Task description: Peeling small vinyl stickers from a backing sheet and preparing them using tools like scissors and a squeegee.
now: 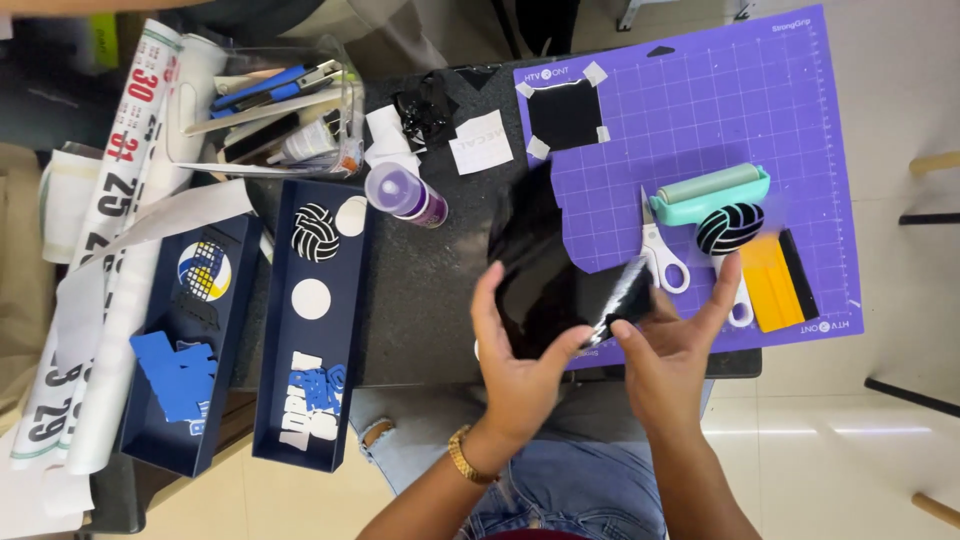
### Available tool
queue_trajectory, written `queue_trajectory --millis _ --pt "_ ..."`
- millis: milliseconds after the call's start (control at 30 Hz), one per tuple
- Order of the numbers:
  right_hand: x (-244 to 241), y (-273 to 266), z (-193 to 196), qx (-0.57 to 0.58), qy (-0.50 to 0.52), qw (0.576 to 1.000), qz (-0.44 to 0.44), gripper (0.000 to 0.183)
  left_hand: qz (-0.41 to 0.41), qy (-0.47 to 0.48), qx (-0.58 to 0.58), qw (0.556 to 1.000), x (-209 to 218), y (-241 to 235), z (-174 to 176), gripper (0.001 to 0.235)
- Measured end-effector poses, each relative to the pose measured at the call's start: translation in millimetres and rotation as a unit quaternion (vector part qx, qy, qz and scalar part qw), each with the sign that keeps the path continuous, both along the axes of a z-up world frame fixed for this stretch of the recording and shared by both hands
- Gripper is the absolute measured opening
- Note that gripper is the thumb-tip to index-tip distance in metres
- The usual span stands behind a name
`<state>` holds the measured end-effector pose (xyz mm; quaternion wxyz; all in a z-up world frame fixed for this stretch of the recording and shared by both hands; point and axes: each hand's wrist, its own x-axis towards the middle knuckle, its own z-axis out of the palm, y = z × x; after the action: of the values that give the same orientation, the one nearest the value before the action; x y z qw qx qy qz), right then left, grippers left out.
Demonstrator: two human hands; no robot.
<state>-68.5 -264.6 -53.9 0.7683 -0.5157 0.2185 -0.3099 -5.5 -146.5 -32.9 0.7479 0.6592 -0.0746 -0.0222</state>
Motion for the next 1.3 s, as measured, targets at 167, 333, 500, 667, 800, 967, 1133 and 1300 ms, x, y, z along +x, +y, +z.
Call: queue_trajectory --millis 167,333,500,667,800,967,1133,1300 --pt "-18 -8 45 0.003 0.047 0.998 -0.042 0.127 -0.035 0.002 -0.015 0.999 -18 4 38 0.088" --pt "-57 -22 43 -0.144 0.114 0.981 -0.063 0.139 -0.053 0.001 -0.069 0.996 -25 17 46 0.085" --pt "-77 -26 52 -0.237 0.166 0.957 0.008 0.142 -0.033 0.025 -0.083 0.996 -24 27 48 0.081" --pt "-76 -26 64 -0.257 0.209 0.942 0.056 0.137 -0.001 0.053 -0.121 0.991 -16 49 38 0.076" --pt "-67 -22 90 -0.298 0.256 0.914 0.102 0.134 0.045 0.074 -0.018 0.996 -11 66 24 0.069" --pt "-68 -29 89 -0.338 0.304 0.883 0.113 0.131 0.004 0.127 -0.026 0.992 -17 80 7 0.048" --pt "-77 -46 61 -0.374 0.270 0.878 0.128 0.118 -0.050 0.137 -0.012 0.989 -8 107 0 0.033" --pt "-87 -69 35 -0.375 0.416 0.827 0.048 0.044 0.046 -0.182 0.426 0.885 66 174 13 0.033"
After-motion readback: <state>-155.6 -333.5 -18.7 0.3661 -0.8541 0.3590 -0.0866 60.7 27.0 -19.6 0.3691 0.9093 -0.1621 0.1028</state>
